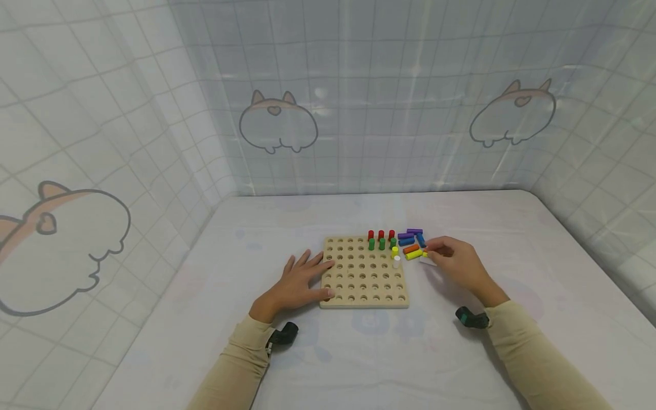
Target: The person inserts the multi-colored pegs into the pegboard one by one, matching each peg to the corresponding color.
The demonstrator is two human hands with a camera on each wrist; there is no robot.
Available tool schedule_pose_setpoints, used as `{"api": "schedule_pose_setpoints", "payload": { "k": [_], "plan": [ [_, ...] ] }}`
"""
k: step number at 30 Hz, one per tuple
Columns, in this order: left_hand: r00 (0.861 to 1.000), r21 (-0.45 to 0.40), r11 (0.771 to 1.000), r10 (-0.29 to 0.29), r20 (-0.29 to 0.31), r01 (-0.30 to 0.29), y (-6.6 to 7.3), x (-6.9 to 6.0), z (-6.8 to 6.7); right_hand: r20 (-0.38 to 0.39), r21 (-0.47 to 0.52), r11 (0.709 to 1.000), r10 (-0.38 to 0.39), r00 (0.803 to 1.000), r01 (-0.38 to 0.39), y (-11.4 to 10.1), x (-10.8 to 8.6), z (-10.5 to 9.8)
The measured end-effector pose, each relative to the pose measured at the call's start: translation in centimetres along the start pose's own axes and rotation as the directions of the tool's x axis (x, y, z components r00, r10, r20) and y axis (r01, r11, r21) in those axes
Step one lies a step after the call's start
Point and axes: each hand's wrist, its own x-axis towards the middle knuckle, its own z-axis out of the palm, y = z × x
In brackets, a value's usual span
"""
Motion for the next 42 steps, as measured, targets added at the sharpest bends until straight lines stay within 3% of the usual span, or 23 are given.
{"api": "schedule_pose_setpoints", "payload": {
  "k": [7,17,27,42],
  "plan": [
    [1.0,0.003,1.0,0.001,-0.008,0.0,0.1,-0.1,0.0,0.012,-0.048,0.999,0.023,1.0,-0.023,0.5,-0.5,-0.4],
    [1.0,-0.004,1.0,0.007,-0.008,-0.007,0.2,-0.3,-0.2,0.026,-0.113,0.992,-0.055,0.998,0.058,1.0,-0.4,0.2],
    [1.0,-0.001,1.0,0.013,-0.005,-0.013,0.2,-0.2,-0.2,0.048,-0.221,0.962,-0.154,0.987,0.161,1.5,-0.2,0.7],
    [1.0,-0.015,1.0,0.001,-0.002,-0.001,0.1,0.0,0.1,0.134,-0.334,0.926,-0.14,0.981,0.178,0.9,-0.2,0.9]
  ]
}}
